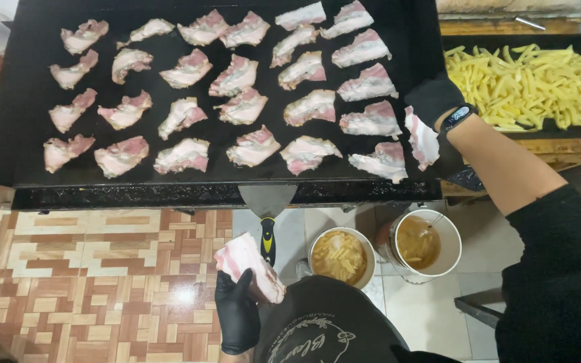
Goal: Placing raw meat slices onto a hot griddle for cooking.
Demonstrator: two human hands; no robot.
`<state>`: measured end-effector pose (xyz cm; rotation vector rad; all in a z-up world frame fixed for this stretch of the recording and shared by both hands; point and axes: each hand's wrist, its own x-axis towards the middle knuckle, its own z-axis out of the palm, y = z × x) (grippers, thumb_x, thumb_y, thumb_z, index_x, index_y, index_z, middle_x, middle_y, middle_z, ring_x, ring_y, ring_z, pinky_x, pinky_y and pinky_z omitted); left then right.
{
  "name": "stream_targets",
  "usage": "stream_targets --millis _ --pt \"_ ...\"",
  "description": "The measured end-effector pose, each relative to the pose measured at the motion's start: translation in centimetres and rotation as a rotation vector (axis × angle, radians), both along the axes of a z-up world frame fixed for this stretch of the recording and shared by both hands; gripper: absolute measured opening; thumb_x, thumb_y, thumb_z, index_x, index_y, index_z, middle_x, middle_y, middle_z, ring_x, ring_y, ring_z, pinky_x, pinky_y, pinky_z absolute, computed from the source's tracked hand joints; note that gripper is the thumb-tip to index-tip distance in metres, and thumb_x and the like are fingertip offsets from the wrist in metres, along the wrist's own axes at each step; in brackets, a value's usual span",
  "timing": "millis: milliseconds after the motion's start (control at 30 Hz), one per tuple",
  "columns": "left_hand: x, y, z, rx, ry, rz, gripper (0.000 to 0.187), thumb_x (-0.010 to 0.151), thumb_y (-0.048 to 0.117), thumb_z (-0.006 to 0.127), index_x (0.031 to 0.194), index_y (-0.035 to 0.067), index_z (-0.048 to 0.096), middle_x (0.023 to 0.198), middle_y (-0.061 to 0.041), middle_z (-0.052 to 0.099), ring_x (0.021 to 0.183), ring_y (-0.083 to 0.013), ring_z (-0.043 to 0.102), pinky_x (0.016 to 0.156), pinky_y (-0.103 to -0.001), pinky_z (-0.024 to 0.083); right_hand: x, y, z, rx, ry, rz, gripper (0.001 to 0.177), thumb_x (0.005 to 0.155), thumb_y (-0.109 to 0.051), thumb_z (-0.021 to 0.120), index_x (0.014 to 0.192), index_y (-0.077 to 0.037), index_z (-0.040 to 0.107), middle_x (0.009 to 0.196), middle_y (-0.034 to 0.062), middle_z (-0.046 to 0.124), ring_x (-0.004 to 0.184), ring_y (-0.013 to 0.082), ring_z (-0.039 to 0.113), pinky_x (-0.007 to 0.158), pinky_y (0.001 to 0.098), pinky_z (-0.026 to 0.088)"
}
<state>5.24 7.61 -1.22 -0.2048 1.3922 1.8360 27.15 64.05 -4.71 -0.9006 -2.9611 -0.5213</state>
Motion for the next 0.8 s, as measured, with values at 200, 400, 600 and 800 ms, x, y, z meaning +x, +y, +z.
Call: stream_targets --millis 200,400,600,800 --pt "0.2 -0.4 -0.9 0.105 0.045 -0.001 0.049 0.091 0.001 0.058 0.14 -0.001 0.054 0.125 -0.013 0.069 0.113 -0.0246 0.067 0.096 -0.039 0.052 -0.6 0.7 -1.0 0.224 0.067 0.081 0.008 0.091 -0.015 0.064 0.091 -0.014 0.073 0.093 0.0091 0.071 0.093 0.0303 0.069 0.081 0.0432 0.053" --pt "1.8 1.4 2.0 0.158 0.179 -0.076 0.062 0.086 -0.005 0.062 0.146 0.001 0.047 0.133 -0.011 0.065 0.119 -0.0207 0.064 0.1 -0.036 0.051 -7.9 -21.8 15.9 -0.438 0.373 0.319 0.016 0.085 -0.022 0.074 0.096 -0.009 0.074 0.096 0.0149 0.07 0.089 0.0363 0.068 0.079 0.0471 0.053" --pt "3.2 2.5 3.2 0.31 0.323 -0.201 0.064 0.092 -0.008 0.06 0.153 -0.001 0.042 0.138 -0.011 0.063 0.126 -0.0185 0.062 0.107 -0.032 0.05 -10.9 -36.1 16.7 -0.641 0.449 0.54 0.037 0.085 -0.023 0.072 0.12 -0.011 0.068 0.108 0.0094 0.064 0.105 0.0309 0.06 0.09 0.0453 0.046" --pt "3.7 2.7 3.1 0.256 0.376 -0.222 0.065 0.091 -0.008 0.06 0.153 0.001 0.043 0.135 -0.01 0.064 0.12 -0.0168 0.064 0.102 -0.032 0.053 -11.1 -38.4 13.6 -0.585 0.532 0.427 0.035 0.084 -0.022 0.073 0.118 -0.015 0.069 0.111 0.0066 0.065 0.109 0.0297 0.057 0.096 0.0461 0.043"
